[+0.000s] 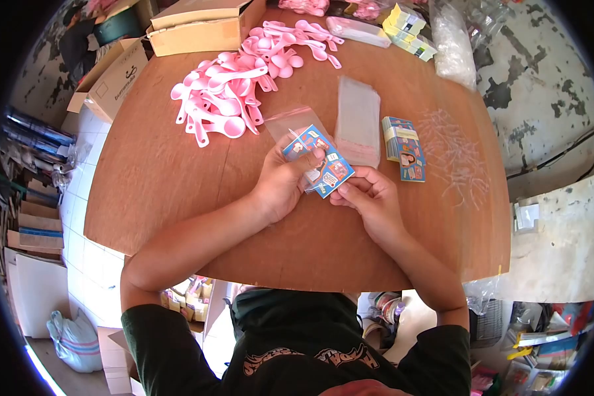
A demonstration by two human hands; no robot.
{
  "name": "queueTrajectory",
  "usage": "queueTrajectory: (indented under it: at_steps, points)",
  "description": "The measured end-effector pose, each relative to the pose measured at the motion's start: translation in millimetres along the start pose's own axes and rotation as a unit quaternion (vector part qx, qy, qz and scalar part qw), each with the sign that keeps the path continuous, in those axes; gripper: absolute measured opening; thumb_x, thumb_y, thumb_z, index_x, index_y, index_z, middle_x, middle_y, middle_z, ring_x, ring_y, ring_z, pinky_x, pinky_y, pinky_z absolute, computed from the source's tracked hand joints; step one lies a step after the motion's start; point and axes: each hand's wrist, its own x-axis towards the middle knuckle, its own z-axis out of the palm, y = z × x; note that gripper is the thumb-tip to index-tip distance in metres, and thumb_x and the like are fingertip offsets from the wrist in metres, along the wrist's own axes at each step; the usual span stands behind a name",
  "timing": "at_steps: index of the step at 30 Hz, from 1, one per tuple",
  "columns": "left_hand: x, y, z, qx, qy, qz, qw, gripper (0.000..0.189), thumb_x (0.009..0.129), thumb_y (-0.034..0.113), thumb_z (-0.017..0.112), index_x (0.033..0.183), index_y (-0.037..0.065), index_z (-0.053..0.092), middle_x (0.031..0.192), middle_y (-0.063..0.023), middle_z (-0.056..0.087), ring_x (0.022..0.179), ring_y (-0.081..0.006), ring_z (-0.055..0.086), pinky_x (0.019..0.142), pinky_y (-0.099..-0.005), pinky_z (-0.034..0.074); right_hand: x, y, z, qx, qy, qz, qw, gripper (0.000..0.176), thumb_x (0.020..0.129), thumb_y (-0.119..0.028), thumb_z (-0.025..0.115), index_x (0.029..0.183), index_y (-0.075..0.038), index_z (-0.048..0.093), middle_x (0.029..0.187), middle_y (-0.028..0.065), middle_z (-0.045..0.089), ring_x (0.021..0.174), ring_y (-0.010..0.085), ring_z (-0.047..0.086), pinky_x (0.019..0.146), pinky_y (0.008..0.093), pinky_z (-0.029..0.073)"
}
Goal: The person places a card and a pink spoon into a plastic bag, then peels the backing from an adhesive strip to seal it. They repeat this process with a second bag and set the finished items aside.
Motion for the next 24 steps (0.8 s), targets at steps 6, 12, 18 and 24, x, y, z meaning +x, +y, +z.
queueTrajectory:
  at_steps: [6,12,18,24]
  points:
    - [-10,-9,6,0.009,-0.023,-0.038,0.999,0.026,0.089,0.016,0.065,0.112,0.006,0.058,0.105,-0.0055,0.065,0.100,-0.0170,0.062,0.088,-0.0355,0.051,0,6,4,-0.040,0.002,-0.071,0.997,0.021,0.088,-0.003,0.065,0.106,0.004,0.058,0.090,0.0090,0.065,0.081,0.0120,0.063,0.071,0.0271,0.055]
    - [-13,-14,10,0.053,-0.043,-0.076,0.995,0.033,0.093,0.026,0.060,0.118,0.005,0.056,0.113,-0.0058,0.062,0.109,-0.0169,0.058,0.097,-0.0372,0.045,2,6,9,-0.048,0.039,-0.125,0.990,0.021,0.087,-0.005,0.067,0.104,0.002,0.055,0.095,0.0071,0.063,0.081,0.0093,0.060,0.071,0.0236,0.052]
    - [-20,-19,19,0.021,-0.092,-0.111,0.989,0.037,0.096,0.023,0.054,0.128,0.004,0.048,0.126,-0.0096,0.055,0.120,-0.0208,0.051,0.105,-0.0397,0.038,-1,3,9,-0.061,0.063,-0.124,0.988,0.024,0.087,-0.004,0.066,0.108,0.001,0.054,0.098,0.0058,0.060,0.086,0.0089,0.059,0.072,0.0232,0.051]
    - [-22,-20,21,0.054,-0.115,-0.122,0.984,0.037,0.098,0.021,0.048,0.130,0.002,0.044,0.125,-0.0103,0.055,0.119,-0.0222,0.052,0.104,-0.0407,0.039,0,-1,1,-0.118,0.082,-0.102,0.984,0.018,0.088,-0.003,0.063,0.105,0.001,0.060,0.089,0.0050,0.060,0.078,0.0083,0.058,0.065,0.0240,0.050]
